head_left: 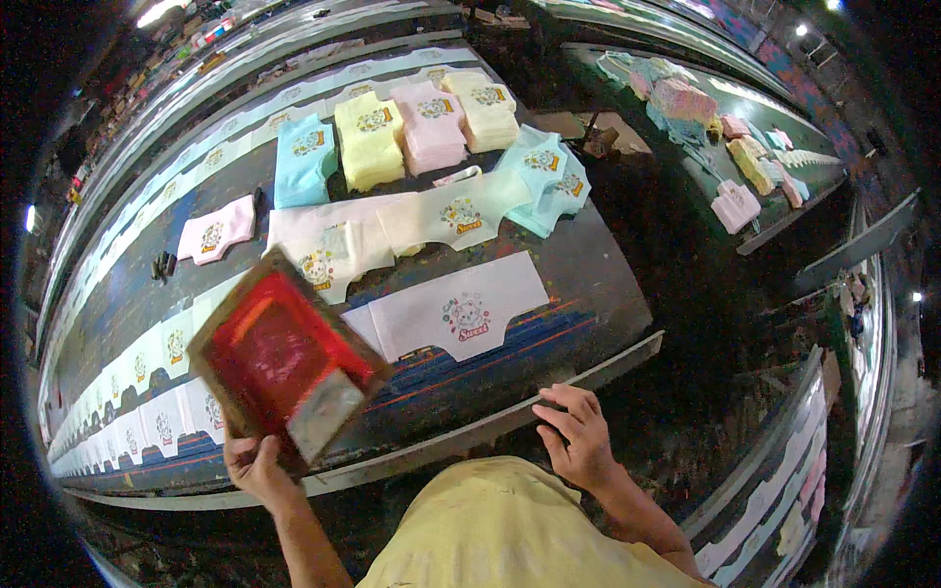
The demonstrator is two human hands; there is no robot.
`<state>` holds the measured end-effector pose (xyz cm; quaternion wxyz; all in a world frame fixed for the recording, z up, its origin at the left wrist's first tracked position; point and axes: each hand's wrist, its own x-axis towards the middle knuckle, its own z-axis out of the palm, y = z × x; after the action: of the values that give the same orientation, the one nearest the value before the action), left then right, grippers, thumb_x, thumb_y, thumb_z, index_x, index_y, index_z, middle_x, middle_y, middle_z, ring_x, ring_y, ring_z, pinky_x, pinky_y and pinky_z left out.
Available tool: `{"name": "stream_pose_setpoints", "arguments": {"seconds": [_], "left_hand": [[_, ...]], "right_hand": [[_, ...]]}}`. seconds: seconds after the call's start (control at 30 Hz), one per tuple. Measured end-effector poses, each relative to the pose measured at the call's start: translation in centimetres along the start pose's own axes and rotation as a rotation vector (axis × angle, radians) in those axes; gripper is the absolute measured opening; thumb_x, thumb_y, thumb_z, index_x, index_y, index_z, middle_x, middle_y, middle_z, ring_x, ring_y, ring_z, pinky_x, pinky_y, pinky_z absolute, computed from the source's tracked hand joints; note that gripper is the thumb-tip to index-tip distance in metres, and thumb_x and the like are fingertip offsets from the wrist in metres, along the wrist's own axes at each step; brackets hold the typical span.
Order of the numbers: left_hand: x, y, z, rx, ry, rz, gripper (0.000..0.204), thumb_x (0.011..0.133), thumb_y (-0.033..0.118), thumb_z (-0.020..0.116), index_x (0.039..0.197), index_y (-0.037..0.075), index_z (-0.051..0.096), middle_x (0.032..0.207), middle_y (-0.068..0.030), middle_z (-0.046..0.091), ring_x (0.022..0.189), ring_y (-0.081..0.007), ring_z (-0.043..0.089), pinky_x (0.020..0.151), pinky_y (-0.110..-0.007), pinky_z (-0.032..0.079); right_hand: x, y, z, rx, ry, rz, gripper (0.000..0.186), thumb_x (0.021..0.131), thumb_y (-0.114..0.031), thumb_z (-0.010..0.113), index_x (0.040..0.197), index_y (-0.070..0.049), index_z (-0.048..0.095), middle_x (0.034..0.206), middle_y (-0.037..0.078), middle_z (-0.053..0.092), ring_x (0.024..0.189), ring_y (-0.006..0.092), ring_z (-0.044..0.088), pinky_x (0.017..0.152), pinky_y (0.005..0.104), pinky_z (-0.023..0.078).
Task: The person repeatedly rubs a small rectangular block against a red ink pad and then presses it onto a moving conveyor belt of fabric pieces to transfer a printed design. The person handles the ink pad and the fabric pieces as they move along the belt.
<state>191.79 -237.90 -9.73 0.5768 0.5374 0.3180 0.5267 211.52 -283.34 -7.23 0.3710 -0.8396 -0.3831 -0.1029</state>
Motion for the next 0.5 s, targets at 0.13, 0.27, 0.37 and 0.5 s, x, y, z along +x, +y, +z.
{"name": "stream_pose_setpoints", "arguments": {"seconds": [0.13, 0.27, 0.37, 0.5], "left_hand": [[1.0, 0.5, -4.8, -0.068, 0.029, -0.035, 0.036, 0.079, -0.021, 0.074, 0.099, 0.008, 0.062, 0.169, -0.0255, 0.062, 0.152, -0.0381, 0.063, 0.131, -0.054, 0.048], [-1.1, 0.4, -4.6, -0.081, 0.009, -0.012, 0.037, 0.083, -0.02, 0.073, 0.102, 0.009, 0.061, 0.169, -0.0226, 0.062, 0.147, -0.0365, 0.064, 0.124, -0.051, 0.053], [-3.8, 0.7, -2.0, -0.071, -0.004, -0.034, 0.039, 0.077, -0.023, 0.065, 0.096, 0.009, 0.055, 0.175, -0.0278, 0.056, 0.158, -0.04, 0.058, 0.134, -0.056, 0.046], [-7.7, 1.0, 2.4, -0.08, -0.091, -0.098, 0.04, 0.072, -0.023, 0.062, 0.094, 0.009, 0.055, 0.177, -0.0281, 0.054, 0.157, -0.0402, 0.059, 0.133, -0.055, 0.047]], "right_hand": [[-1.4, -0.9, 0.3, 0.008, -0.08, 0.034, 0.041, 0.094, -0.004, 0.086, 0.133, -0.009, 0.079, 0.145, 0.015, 0.074, 0.135, 0.041, 0.07, 0.115, 0.0542, 0.056], [-0.7, -1.5, -0.4, -0.007, -0.148, -0.019, 0.041, 0.092, -0.001, 0.087, 0.131, -0.008, 0.08, 0.144, 0.014, 0.074, 0.135, 0.0407, 0.07, 0.116, 0.0535, 0.056], [0.5, -1.2, -0.9, 0.02, -0.17, -0.083, 0.042, 0.092, -0.001, 0.087, 0.132, -0.008, 0.079, 0.145, 0.013, 0.074, 0.136, 0.0404, 0.07, 0.115, 0.053, 0.056], [0.6, 0.7, -2.1, 0.04, -0.145, -0.14, 0.042, 0.092, -0.002, 0.088, 0.133, -0.009, 0.079, 0.147, 0.013, 0.072, 0.138, 0.0399, 0.069, 0.116, 0.0524, 0.056]]}}
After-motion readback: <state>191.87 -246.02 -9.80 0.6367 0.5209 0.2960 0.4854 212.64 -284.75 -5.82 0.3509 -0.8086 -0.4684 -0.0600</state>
